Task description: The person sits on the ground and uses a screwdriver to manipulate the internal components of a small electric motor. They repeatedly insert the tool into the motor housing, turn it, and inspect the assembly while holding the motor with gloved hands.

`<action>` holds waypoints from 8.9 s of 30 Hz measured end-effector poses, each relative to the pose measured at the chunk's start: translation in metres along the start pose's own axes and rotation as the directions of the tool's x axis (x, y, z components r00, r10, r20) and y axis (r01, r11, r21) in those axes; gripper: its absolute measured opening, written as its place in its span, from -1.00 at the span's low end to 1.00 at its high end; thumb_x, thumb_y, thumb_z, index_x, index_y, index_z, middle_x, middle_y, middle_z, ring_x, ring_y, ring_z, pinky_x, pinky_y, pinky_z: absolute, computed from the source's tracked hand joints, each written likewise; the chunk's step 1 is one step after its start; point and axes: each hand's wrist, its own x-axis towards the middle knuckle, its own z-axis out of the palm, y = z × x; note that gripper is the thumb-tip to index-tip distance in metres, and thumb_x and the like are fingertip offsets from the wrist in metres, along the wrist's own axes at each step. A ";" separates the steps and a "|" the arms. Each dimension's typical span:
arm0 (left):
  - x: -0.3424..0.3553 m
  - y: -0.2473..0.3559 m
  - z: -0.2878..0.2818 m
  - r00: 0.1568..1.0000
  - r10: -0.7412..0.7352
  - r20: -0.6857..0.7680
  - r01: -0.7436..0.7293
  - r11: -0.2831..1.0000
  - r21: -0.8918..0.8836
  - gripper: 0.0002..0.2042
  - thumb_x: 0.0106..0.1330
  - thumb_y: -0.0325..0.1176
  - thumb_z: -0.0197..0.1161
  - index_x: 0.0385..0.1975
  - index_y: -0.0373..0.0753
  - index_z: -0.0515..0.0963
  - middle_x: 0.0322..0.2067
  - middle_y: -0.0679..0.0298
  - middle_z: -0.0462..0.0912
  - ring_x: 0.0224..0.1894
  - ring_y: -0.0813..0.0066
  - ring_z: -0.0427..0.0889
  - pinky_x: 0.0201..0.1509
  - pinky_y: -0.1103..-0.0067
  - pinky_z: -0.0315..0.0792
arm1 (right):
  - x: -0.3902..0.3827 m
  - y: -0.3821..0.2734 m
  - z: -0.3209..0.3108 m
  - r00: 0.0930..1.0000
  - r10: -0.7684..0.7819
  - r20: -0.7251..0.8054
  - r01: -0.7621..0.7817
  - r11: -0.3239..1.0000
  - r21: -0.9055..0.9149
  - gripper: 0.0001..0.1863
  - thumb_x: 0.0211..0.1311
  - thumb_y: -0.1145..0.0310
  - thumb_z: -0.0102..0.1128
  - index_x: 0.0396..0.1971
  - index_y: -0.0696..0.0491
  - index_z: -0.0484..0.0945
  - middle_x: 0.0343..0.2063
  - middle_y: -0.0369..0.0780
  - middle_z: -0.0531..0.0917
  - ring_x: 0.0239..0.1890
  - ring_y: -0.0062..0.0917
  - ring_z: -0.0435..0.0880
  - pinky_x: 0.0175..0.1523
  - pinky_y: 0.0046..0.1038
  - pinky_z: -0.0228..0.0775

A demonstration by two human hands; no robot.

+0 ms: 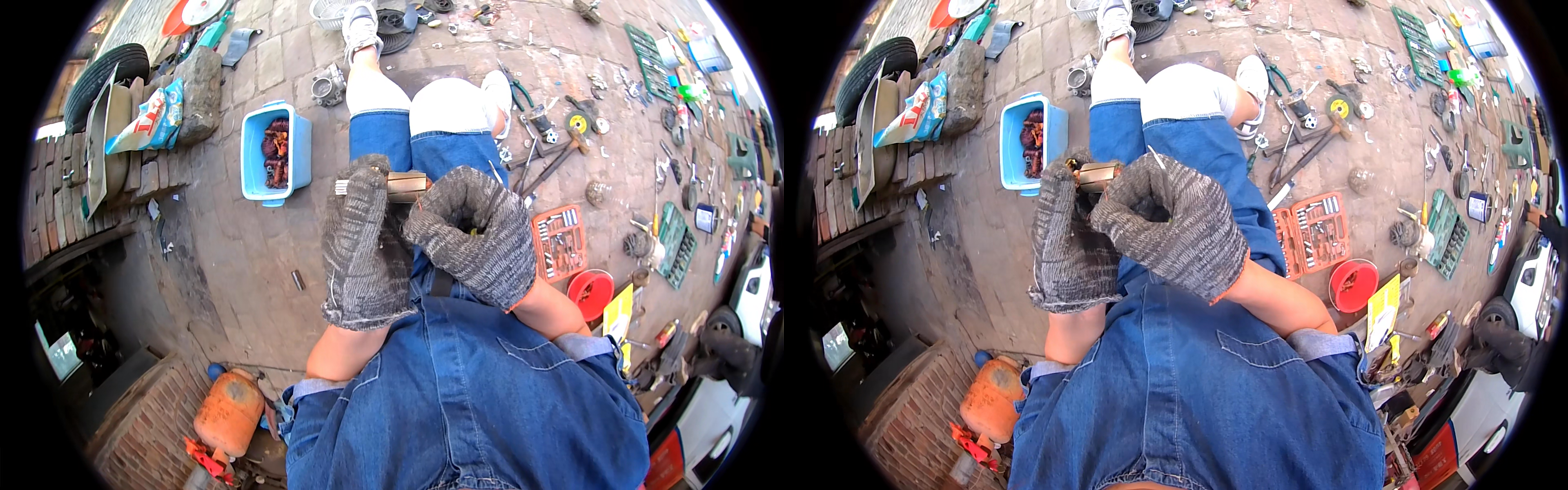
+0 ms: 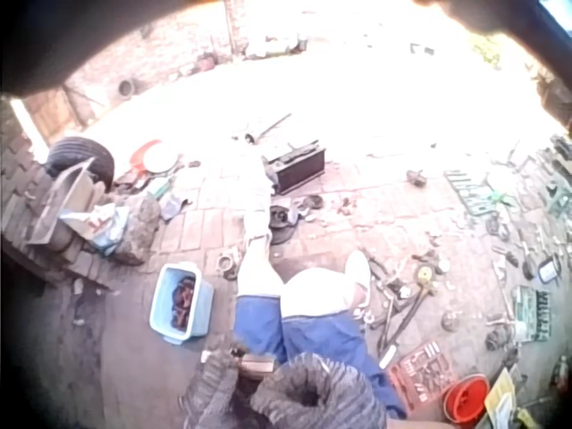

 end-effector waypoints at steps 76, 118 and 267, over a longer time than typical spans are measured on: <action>0.001 0.010 -0.039 0.878 0.385 0.284 -0.476 0.767 0.430 -0.25 -0.10 -0.40 0.35 0.14 -0.26 0.09 -0.34 0.16 0.56 -0.22 0.27 0.56 -0.11 0.39 0.46 | -0.010 -0.016 0.010 0.944 -0.331 0.007 0.323 0.915 -0.241 -0.75 -0.14 0.35 0.33 -0.41 0.04 0.50 -0.65 -0.29 0.53 -0.63 -0.56 0.54 -0.56 -0.56 0.33; -0.009 0.015 -0.008 0.960 0.092 0.265 -0.089 0.996 -0.022 -0.22 -0.09 -0.40 0.35 0.14 -0.32 0.03 -0.30 0.17 0.47 -0.18 0.20 0.51 -0.08 0.32 0.45 | -0.022 0.004 0.002 0.971 -0.232 -0.063 0.233 0.972 0.008 -0.65 -0.14 0.66 0.19 -0.27 0.14 0.38 -0.35 -0.25 0.49 -0.35 -0.65 0.49 -0.29 -0.60 0.40; 0.025 -0.008 -0.040 0.916 -0.394 0.082 0.401 0.880 -0.254 -0.47 0.24 0.08 -0.17 -0.41 -0.37 0.47 -0.28 0.06 0.51 -0.29 0.30 0.51 -0.15 0.45 0.45 | 0.003 0.015 0.005 0.988 -0.032 0.148 0.060 0.980 -0.192 -0.85 -0.16 0.40 0.27 -0.55 0.09 0.51 -0.63 -0.28 0.52 -0.59 -0.62 0.48 -0.46 -0.56 0.32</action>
